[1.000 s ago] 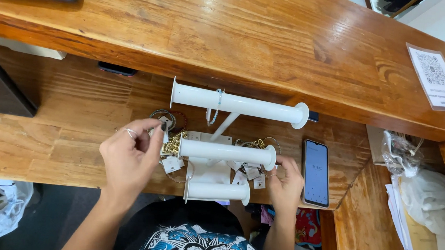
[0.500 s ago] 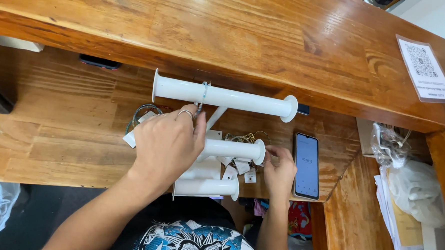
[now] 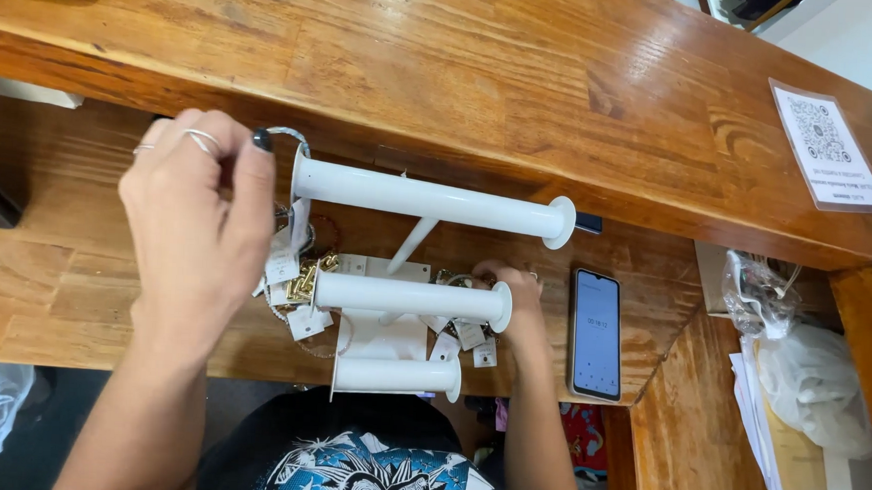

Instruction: Organizing various bracelets by placing them onto a multi-tiered jewelry display stand.

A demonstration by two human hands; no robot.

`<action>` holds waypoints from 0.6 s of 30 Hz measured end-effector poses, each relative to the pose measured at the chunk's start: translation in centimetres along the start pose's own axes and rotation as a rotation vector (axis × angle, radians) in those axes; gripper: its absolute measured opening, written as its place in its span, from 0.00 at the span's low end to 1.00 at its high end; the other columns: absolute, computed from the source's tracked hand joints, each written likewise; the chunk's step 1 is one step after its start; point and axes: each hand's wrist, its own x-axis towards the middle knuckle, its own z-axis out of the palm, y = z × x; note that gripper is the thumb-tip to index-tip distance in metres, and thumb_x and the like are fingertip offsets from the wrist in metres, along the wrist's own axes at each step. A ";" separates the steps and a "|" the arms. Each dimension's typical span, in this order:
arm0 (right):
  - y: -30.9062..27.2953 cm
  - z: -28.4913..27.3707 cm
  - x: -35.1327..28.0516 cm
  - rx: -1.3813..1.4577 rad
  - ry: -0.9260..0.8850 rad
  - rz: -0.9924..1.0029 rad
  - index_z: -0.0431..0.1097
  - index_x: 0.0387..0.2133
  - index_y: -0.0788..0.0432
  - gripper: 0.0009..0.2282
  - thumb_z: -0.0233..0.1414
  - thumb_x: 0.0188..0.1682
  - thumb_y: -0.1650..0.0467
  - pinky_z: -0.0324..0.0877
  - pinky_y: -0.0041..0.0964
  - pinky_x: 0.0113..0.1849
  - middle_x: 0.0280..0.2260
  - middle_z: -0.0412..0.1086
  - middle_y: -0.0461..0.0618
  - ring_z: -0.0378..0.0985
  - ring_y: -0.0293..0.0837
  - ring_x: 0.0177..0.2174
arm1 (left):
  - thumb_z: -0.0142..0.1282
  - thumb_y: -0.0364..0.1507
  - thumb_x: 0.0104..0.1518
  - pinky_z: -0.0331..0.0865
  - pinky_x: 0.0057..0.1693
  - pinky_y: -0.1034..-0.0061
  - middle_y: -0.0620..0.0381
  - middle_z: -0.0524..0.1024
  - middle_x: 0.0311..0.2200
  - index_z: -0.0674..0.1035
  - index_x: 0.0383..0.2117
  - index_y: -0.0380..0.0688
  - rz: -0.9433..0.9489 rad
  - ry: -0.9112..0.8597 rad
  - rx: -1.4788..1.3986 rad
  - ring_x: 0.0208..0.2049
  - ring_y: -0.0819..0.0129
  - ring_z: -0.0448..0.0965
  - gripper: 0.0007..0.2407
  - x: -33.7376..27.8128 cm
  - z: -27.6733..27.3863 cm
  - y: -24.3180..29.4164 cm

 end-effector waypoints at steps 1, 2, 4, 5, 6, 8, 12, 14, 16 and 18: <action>2.3 1.0 2.2 -0.001 -0.002 -0.002 0.71 0.57 0.66 0.18 0.48 0.55 0.72 0.56 0.31 0.62 0.47 0.70 0.73 0.63 0.54 0.59 | 0.54 0.21 0.70 0.68 0.44 0.61 0.49 0.65 0.20 0.78 0.28 0.38 -0.002 0.001 0.002 0.30 0.46 0.73 0.10 -0.3 -0.2 -0.9; 4.5 2.1 4.4 -0.039 -0.034 -0.095 0.75 0.53 0.57 0.16 0.53 0.51 0.69 0.57 0.41 0.62 0.44 0.73 0.68 0.67 0.59 0.57 | 0.54 0.21 0.71 0.67 0.45 0.63 0.49 0.64 0.22 0.77 0.27 0.39 -0.085 0.000 -0.071 0.30 0.52 0.70 0.10 -0.7 -0.4 -1.9; 6.6 2.9 6.9 -0.077 -0.065 -0.194 0.79 0.48 0.48 0.15 0.59 0.47 0.67 0.58 0.51 0.62 0.42 0.76 0.63 0.70 0.65 0.54 | 0.54 0.20 0.71 0.66 0.47 0.65 0.49 0.63 0.24 0.77 0.27 0.40 -0.166 0.004 -0.143 0.31 0.58 0.67 0.11 -1.2 -0.2 -3.3; 6.7 2.8 7.1 -0.063 -0.102 -0.170 0.78 0.49 0.50 0.16 0.58 0.46 0.69 0.59 0.52 0.62 0.44 0.76 0.63 0.70 0.65 0.55 | 0.52 0.21 0.71 0.65 0.47 0.66 0.51 0.63 0.24 0.76 0.26 0.41 -0.228 -0.022 -0.233 0.31 0.61 0.67 0.11 -1.6 0.1 -3.7; 6.8 2.8 7.2 -0.050 -0.139 -0.147 0.78 0.50 0.51 0.17 0.58 0.46 0.71 0.60 0.53 0.62 0.46 0.77 0.63 0.69 0.64 0.56 | 0.49 0.22 0.71 0.64 0.48 0.68 0.53 0.63 0.25 0.76 0.25 0.42 -0.290 -0.048 -0.323 0.32 0.63 0.66 0.12 -2.0 0.4 -4.2; 9.1 3.6 7.7 0.004 -0.060 -0.257 0.78 0.44 0.49 0.11 0.58 0.48 0.66 0.58 0.54 0.60 0.41 0.78 0.57 0.73 0.60 0.51 | 0.50 0.23 0.70 0.65 0.44 0.72 0.54 0.66 0.23 0.78 0.26 0.42 -0.357 -0.069 -0.391 0.30 0.67 0.67 0.11 -2.2 1.4 -4.1; 10.5 3.0 6.2 0.052 0.115 -0.469 0.78 0.32 0.47 0.04 0.58 0.50 0.63 0.65 0.53 0.54 0.33 0.78 0.50 0.78 0.58 0.42 | 0.49 0.25 0.69 0.65 0.32 0.83 0.56 0.70 0.21 0.80 0.30 0.41 -0.523 -0.052 -0.592 0.23 0.75 0.67 0.09 -2.4 3.2 -3.5; 9.9 1.8 3.8 0.087 0.135 -0.438 0.78 0.35 0.49 0.05 0.59 0.48 0.66 0.67 0.54 0.51 0.34 0.78 0.52 0.79 0.58 0.42 | 0.52 0.24 0.67 0.66 0.33 0.76 0.53 0.73 0.20 0.82 0.30 0.40 -0.524 -0.115 -0.474 0.23 0.70 0.69 0.08 -3.2 4.5 -5.4; 9.9 0.9 2.7 0.134 0.169 -0.404 0.78 0.38 0.50 0.08 0.59 0.46 0.70 0.69 0.54 0.49 0.36 0.78 0.54 0.79 0.59 0.42 | 0.54 0.23 0.65 0.66 0.34 0.70 0.50 0.76 0.19 0.83 0.30 0.40 -0.506 -0.184 -0.357 0.22 0.65 0.71 0.07 -3.7 5.4 -6.5; 11.4 0.3 2.4 0.238 0.259 -0.348 0.77 0.39 0.54 0.06 0.57 0.50 0.70 0.70 0.54 0.47 0.35 0.78 0.56 0.79 0.60 0.42 | 0.56 0.22 0.62 0.67 0.31 0.70 0.48 0.78 0.18 0.85 0.30 0.37 -0.532 -0.328 -0.239 0.19 0.62 0.75 0.06 -5.0 6.2 -6.6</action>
